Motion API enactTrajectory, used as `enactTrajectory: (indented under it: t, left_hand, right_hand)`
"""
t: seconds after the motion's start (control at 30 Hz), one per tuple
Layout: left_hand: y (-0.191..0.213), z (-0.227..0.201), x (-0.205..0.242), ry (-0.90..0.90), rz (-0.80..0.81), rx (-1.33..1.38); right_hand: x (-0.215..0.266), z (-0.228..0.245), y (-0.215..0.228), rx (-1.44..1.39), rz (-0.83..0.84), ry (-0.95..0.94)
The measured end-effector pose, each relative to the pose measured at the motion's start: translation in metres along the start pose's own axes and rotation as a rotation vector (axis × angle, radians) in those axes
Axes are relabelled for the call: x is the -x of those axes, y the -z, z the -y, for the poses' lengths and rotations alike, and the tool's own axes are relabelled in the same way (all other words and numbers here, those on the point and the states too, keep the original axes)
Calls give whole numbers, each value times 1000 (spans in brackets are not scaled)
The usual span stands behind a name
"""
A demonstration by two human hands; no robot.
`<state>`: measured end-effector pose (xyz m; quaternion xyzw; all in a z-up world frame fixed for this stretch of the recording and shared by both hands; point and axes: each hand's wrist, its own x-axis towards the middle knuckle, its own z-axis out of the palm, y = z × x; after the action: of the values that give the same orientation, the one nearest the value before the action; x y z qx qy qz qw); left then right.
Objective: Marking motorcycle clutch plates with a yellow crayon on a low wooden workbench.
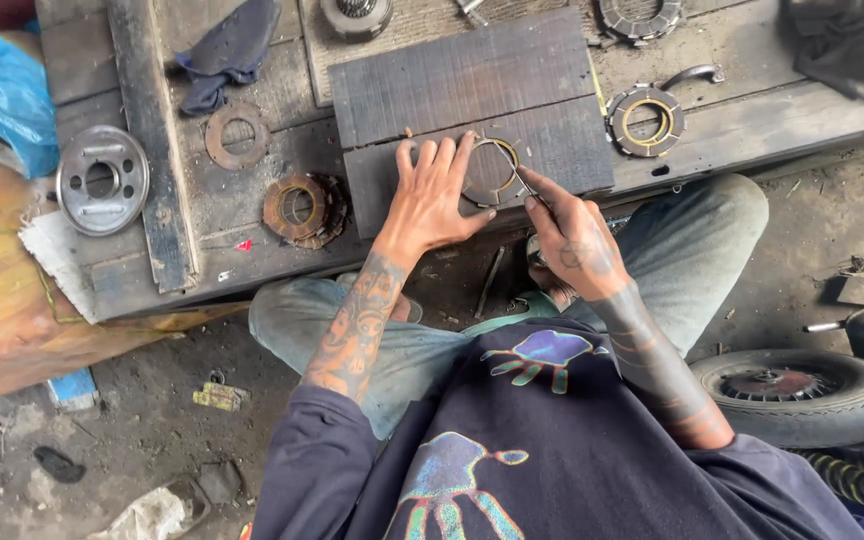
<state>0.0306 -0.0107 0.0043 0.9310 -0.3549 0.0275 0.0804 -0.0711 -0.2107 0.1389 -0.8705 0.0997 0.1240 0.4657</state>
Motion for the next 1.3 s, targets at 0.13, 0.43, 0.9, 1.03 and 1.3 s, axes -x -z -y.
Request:
enactTrajectory:
  t: [0.13, 0.43, 0.9, 1.03, 1.3]
  left_hand:
    - [9, 0, -11, -3, -6, 45]
    - [-10, 16, -34, 352, 22, 363]
    - [16, -23, 24, 86, -191, 181]
    - [-6, -33, 28, 135, -205, 151]
    - [-5, -40, 22, 144, -278, 185]
  right_hand:
    - [7, -16, 1, -18, -24, -11]
    - [10, -24, 6, -71, -58, 3]
    - [-9, -22, -1, 76, 39, -60]
    - [-14, -37, -23, 236, 106, -80]
    - [-17, -51, -46, 539, -157, 156]
